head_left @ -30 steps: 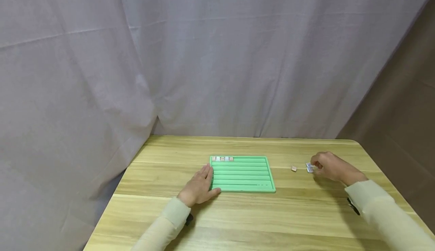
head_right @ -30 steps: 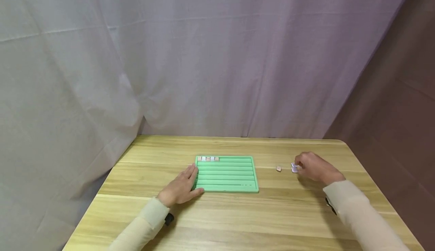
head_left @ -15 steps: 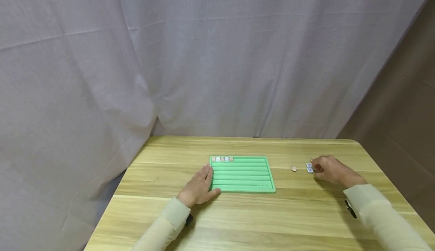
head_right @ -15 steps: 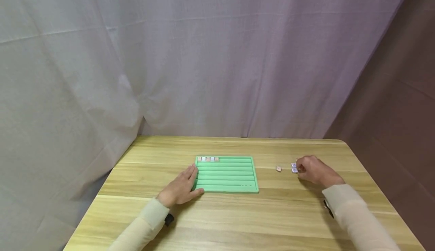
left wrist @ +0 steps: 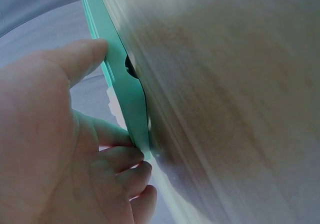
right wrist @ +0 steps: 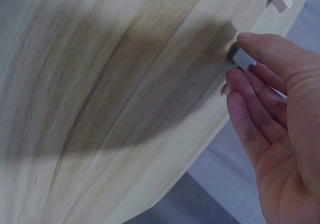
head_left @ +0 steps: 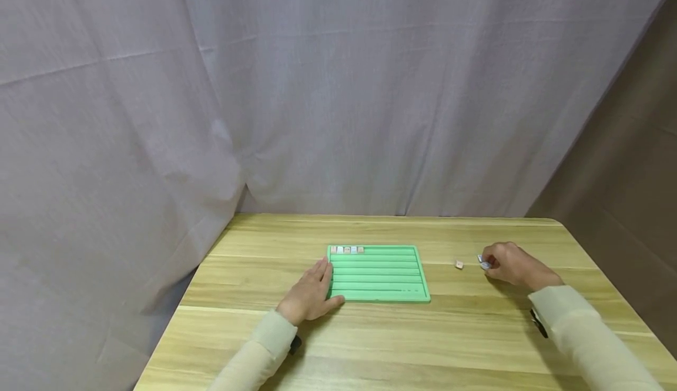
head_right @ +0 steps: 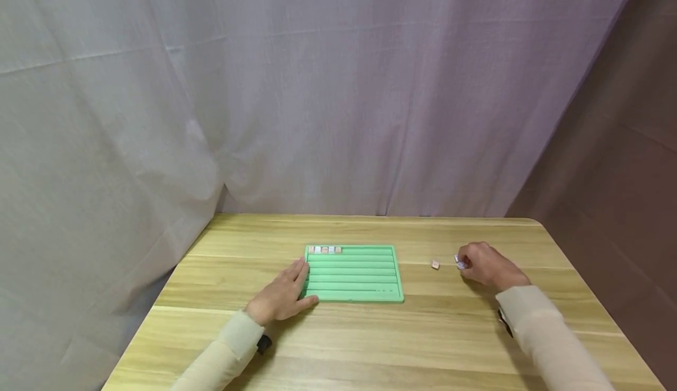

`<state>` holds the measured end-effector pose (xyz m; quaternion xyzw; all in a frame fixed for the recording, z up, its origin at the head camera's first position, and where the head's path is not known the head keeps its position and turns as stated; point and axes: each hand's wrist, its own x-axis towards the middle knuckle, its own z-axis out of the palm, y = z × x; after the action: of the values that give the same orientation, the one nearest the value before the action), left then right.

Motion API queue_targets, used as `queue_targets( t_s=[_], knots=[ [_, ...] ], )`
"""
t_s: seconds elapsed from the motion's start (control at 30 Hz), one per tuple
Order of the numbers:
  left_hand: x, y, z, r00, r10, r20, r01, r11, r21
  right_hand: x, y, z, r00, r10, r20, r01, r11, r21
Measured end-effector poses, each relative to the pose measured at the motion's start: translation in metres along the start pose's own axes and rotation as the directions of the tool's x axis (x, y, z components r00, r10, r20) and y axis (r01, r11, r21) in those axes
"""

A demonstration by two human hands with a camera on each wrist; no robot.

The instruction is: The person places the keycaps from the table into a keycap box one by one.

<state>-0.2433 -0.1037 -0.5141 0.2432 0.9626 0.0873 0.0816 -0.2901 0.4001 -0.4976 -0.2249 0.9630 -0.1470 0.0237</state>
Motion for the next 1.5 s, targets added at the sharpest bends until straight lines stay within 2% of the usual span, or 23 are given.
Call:
queue_targets(
  t_s=[0.43,0.7,1.0,1.3,1.5],
  knots=[
    [-0.002,0.003,-0.001,1.0,-0.005,0.009,0.005,1.0,0.006,0.005,-0.002,0.001,1.0,0.024,-0.016,-0.025,0.999,-0.029],
    [-0.002,0.002,-0.002,1.0,-0.015,0.014,0.015,1.0,-0.006,0.009,-0.008,-0.006,0.998,-0.048,-0.047,0.046,0.998,-0.038],
    [-0.001,0.002,-0.002,1.0,-0.014,0.015,0.014,1.0,0.008,0.018,-0.017,-0.012,0.995,-0.091,-0.045,0.09,0.995,-0.032],
    [-0.002,0.002,-0.003,0.999,-0.018,0.027,0.017,1.0,0.013,0.034,-0.037,-0.021,0.987,-0.149,-0.05,0.146,0.987,-0.072],
    [-0.002,0.003,-0.003,0.999,-0.019,0.027,0.019,1.0,0.009,0.045,-0.054,-0.028,0.981,-0.181,-0.071,0.177,0.983,-0.056]
  ],
)
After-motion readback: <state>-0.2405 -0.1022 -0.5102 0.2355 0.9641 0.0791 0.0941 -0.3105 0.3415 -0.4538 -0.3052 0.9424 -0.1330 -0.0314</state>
